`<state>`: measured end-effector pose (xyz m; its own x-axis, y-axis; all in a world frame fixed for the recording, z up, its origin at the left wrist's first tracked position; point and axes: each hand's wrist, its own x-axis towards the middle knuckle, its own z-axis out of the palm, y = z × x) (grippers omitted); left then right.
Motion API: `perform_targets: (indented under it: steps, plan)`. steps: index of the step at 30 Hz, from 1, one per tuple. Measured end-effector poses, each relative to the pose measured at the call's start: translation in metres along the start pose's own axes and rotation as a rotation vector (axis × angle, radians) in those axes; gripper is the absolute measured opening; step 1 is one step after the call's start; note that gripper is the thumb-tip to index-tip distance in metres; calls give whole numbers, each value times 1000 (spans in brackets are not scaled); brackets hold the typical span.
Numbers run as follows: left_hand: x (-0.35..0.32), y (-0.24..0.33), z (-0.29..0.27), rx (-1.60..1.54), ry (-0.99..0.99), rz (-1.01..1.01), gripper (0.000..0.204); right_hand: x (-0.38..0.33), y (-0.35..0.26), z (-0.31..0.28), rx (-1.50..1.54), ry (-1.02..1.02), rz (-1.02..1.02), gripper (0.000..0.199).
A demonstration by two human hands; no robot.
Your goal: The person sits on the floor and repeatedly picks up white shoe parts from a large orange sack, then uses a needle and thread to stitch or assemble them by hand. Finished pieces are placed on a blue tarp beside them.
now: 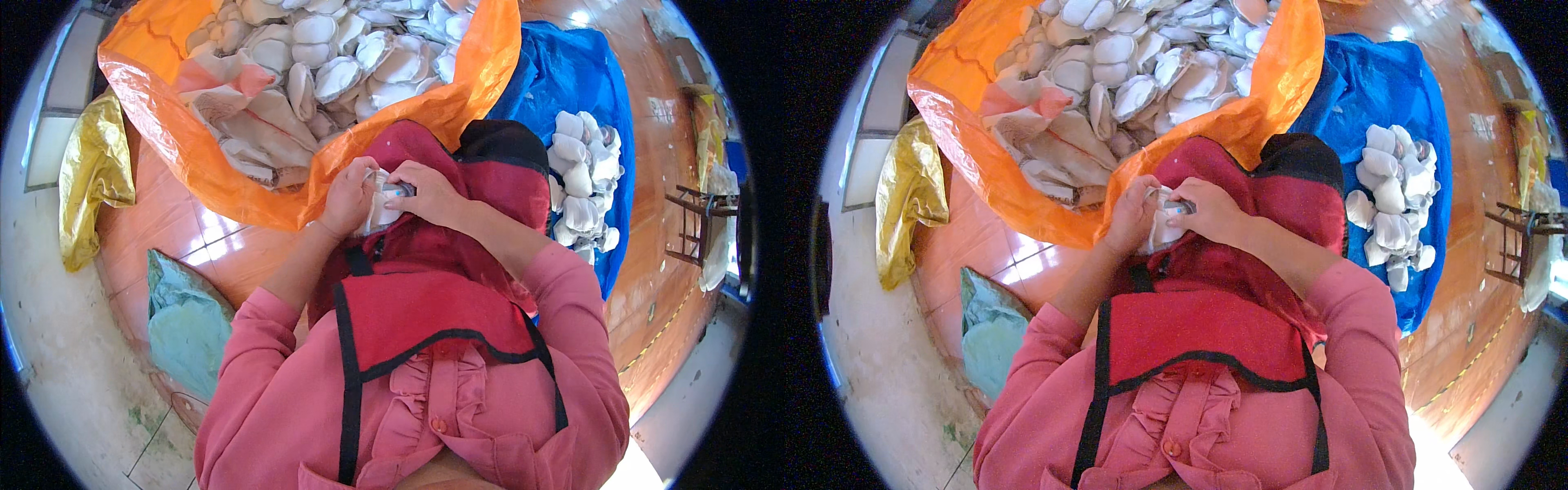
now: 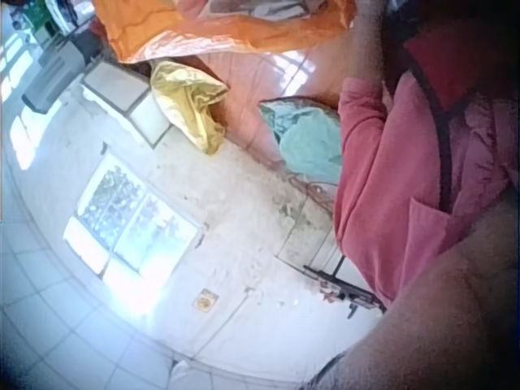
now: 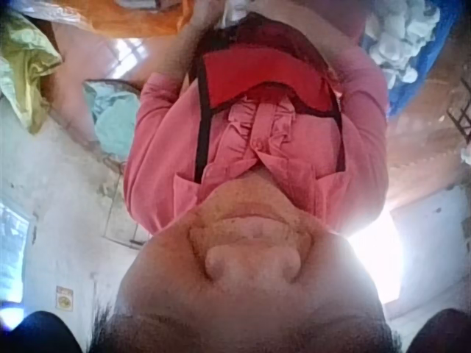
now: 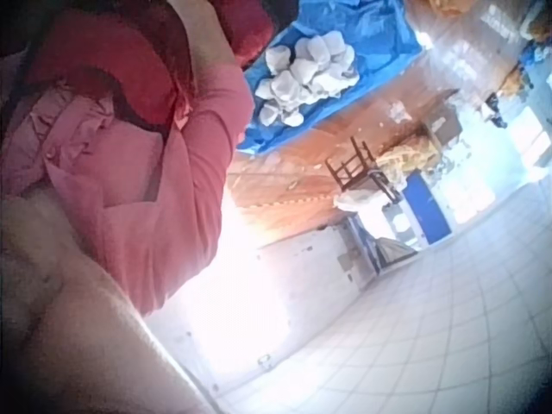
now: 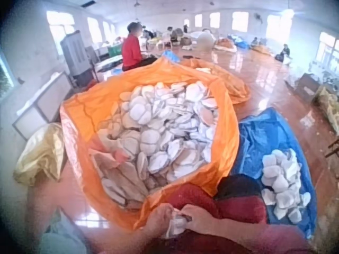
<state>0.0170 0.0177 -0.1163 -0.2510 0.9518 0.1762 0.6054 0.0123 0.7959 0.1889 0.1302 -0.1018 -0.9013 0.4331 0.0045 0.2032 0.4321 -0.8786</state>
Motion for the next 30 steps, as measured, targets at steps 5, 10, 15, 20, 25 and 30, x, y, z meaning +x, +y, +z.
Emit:
perform_targets:
  steps: [5, 10, 15, 20, 25, 30]
  plan:
    - [2, 11, 5, 180, -26, -74, 27, -7, -6, 0, -184, 33, -90, 41]
    - [5, 24, 5, 314, -87, 21, 28, -7, -4, -2, -181, -3, -84, 36]
    - [2, 35, -5, 339, -93, 40, 34, -6, -4, 13, -200, 16, 7, 34]
    - [-6, 19, -10, 146, -80, -99, 33, -4, -25, 13, -225, -77, 79, 39]
    - [-1, 23, -18, 275, 185, 285, 35, 1, -32, 19, -188, -9, 132, 35]
    - [-20, 22, -28, 330, 205, 547, 42, 8, -42, 9, -185, -93, 315, 43]
